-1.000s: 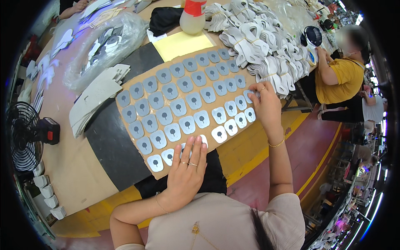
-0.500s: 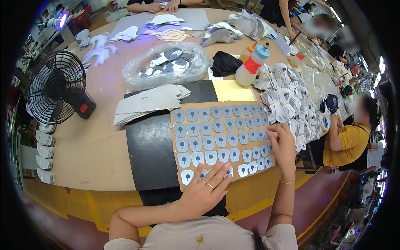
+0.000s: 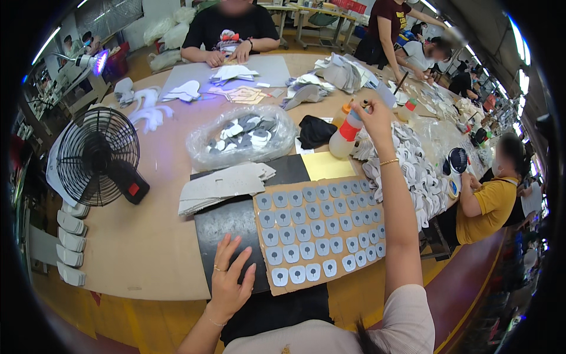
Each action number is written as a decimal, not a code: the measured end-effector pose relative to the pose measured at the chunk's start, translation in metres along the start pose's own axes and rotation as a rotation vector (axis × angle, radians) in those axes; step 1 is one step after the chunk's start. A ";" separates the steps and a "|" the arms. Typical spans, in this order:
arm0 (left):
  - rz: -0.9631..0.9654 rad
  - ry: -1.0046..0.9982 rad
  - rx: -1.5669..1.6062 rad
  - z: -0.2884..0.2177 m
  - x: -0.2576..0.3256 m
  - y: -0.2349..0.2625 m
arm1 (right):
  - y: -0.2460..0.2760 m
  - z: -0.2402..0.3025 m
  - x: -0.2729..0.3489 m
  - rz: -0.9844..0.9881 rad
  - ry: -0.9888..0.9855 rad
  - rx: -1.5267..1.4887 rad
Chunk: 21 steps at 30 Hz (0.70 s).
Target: The person arranges white foam pieces and small blue circular components on a cardboard sheet at a workbench. She picks up the components one by one and places them in rows, then briefly handles a squeeze bottle before returning to the assembly.
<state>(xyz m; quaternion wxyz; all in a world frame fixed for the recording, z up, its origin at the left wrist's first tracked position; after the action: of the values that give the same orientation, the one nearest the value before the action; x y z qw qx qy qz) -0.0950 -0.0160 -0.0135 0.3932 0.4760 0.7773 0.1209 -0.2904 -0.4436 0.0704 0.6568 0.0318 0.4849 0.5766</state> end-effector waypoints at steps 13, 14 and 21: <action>-0.152 -0.214 0.075 -0.011 -0.035 0.027 | 0.079 0.203 0.126 0.053 0.638 -0.295; -0.174 -0.235 0.082 -0.015 -0.040 0.030 | 0.079 0.214 0.138 0.091 0.675 -0.332; -0.316 -0.268 0.128 -0.033 -0.048 0.043 | 0.061 0.252 0.194 0.285 0.802 -0.599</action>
<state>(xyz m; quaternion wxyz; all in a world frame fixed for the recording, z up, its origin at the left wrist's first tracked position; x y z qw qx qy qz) -0.0800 -0.0274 0.0560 0.4763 0.3840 0.7890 -0.0561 -0.1914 -0.1396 0.1233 0.3147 -0.3153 0.5031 0.7406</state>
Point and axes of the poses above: each hand's wrist, its own x-axis away from the middle knuckle, its own y-axis out of the back of the hand, z = x × y, the point moved 3 cm from there along -x, towards the middle knuckle, and after that the axes turned 3 degrees about x, right-handed, at the moved point
